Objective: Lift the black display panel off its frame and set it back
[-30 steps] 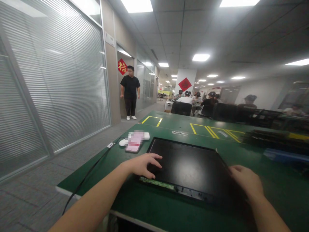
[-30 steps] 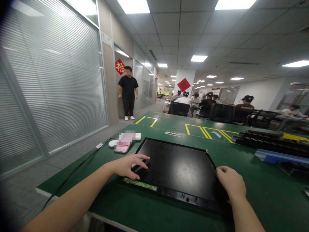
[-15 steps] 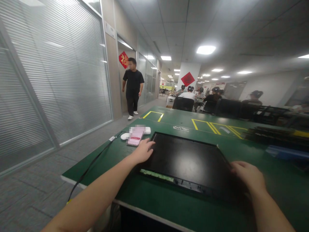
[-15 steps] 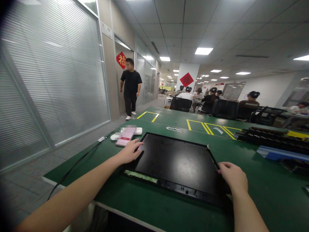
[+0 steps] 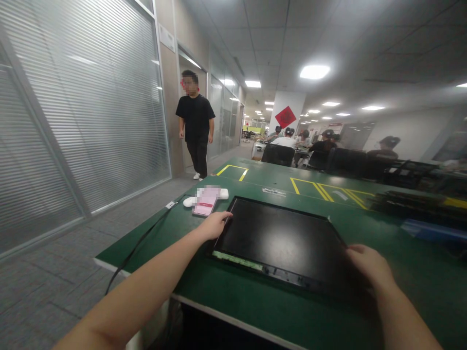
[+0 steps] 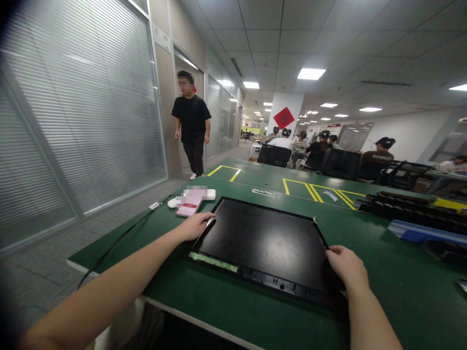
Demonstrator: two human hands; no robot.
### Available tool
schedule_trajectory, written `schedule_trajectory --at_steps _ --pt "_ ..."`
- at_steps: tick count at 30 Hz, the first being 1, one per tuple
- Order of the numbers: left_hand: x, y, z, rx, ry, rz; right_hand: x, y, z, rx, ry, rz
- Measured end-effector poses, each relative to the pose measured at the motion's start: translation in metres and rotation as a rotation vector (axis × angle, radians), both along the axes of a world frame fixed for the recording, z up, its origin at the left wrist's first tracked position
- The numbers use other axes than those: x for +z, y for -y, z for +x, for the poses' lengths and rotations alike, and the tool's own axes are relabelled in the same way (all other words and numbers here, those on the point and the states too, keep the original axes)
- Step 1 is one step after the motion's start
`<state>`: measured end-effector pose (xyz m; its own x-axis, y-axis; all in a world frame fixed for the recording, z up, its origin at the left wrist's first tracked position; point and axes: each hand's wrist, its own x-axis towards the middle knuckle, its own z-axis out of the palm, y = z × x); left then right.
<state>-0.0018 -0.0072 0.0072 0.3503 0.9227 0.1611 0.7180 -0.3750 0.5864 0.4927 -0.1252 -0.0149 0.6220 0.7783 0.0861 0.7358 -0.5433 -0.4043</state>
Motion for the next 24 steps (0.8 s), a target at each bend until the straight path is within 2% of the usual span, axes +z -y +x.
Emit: schedule_trajectory --at_steps 4,9,12,17,24 --pt "0.001 -0.002 -0.001 0.030 0.280 -0.087 0.006 0.002 -0.006 -0.036 -0.081 -0.034" --pt "0.008 0.001 0.005 0.054 0.750 -0.366 0.012 0.004 -0.011 -0.059 -0.080 -0.063" --pt "0.012 0.004 0.009 0.056 0.951 -0.467 0.012 0.004 -0.012 -0.058 -0.081 -0.048" --pt "0.010 0.000 0.010 0.117 1.004 -0.452 0.013 0.004 -0.013 -0.051 -0.054 -0.041" --pt "0.010 0.004 0.012 0.184 1.090 -0.678 0.015 0.005 -0.015 -0.047 -0.041 -0.046"
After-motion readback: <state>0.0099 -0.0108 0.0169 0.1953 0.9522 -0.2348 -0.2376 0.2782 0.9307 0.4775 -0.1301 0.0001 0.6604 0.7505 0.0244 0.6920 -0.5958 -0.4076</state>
